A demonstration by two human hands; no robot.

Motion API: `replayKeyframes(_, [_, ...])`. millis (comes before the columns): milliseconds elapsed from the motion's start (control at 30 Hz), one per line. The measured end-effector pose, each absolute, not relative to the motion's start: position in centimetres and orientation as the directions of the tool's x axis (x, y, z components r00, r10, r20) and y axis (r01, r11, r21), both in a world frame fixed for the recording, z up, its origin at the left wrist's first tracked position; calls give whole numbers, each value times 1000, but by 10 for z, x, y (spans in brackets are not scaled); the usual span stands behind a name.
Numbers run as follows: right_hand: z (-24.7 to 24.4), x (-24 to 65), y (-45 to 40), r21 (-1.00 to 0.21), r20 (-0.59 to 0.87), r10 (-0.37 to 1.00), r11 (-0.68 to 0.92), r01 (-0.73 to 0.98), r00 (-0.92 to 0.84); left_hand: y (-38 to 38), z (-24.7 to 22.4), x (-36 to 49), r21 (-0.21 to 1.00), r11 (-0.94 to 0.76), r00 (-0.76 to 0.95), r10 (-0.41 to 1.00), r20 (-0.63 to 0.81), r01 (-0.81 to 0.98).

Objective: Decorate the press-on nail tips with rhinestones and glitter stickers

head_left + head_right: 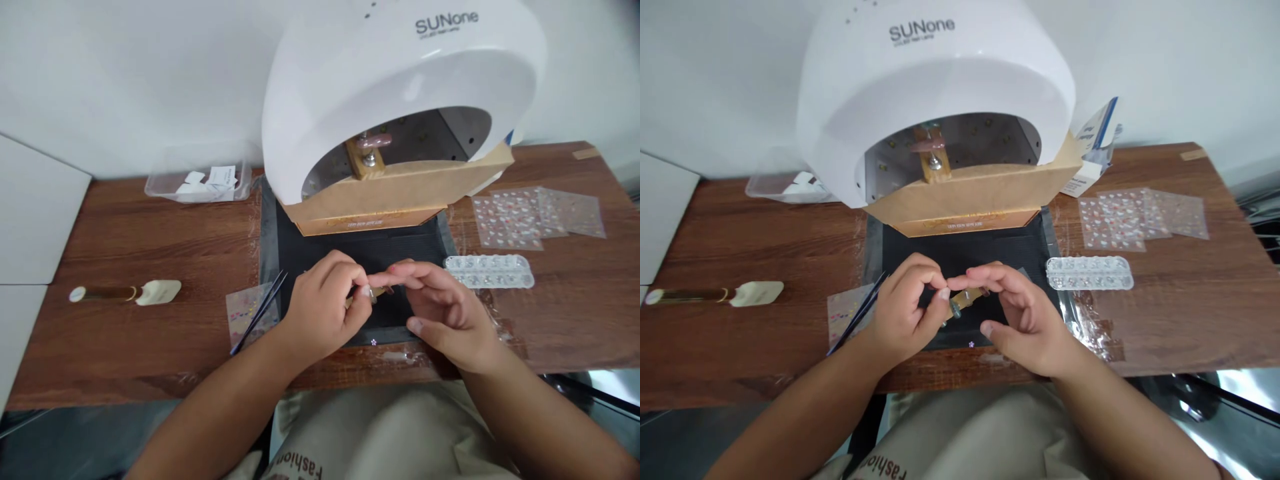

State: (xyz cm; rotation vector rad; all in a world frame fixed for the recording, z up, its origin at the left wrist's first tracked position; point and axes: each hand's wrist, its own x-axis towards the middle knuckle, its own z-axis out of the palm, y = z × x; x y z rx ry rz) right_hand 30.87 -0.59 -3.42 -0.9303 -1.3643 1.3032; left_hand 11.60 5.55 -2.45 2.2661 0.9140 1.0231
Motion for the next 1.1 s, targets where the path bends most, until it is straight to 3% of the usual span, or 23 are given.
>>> replayKeyframes(133, [-38, 315, -18, -945, 288, 950, 303, 122, -123, 62, -23, 114, 699, -624, 559, 737, 379, 350])
replayKeyframes(267, [-44, 321, -37, -689, 494, 834, 549, 473, -248, 73, -22, 112, 753, -552, 650, 726, 223, 358])
replayKeyframes(433, [-46, 314, -55, -397, 298, 888, 448, 801, -350, 81, -23, 113, 790, -425, 715, 699, -24, 442])
replayKeyframes(567, [-49, 309, -53, -350, 267, 880, 468, 812, -393, 84, -25, 116, 800, -424, 736, 676, -34, 426])
replayKeyframes(767, [-45, 318, -36, -322, 351, 806, 582, 747, -476, 87, -23, 115, 810, -455, 747, 664, 30, 371])
replayKeyframes(1100, [-14, 351, -6, -262, 471, 737, 641, 721, -485, 90, -25, 110, 845, -422, 727, 684, 58, 329])
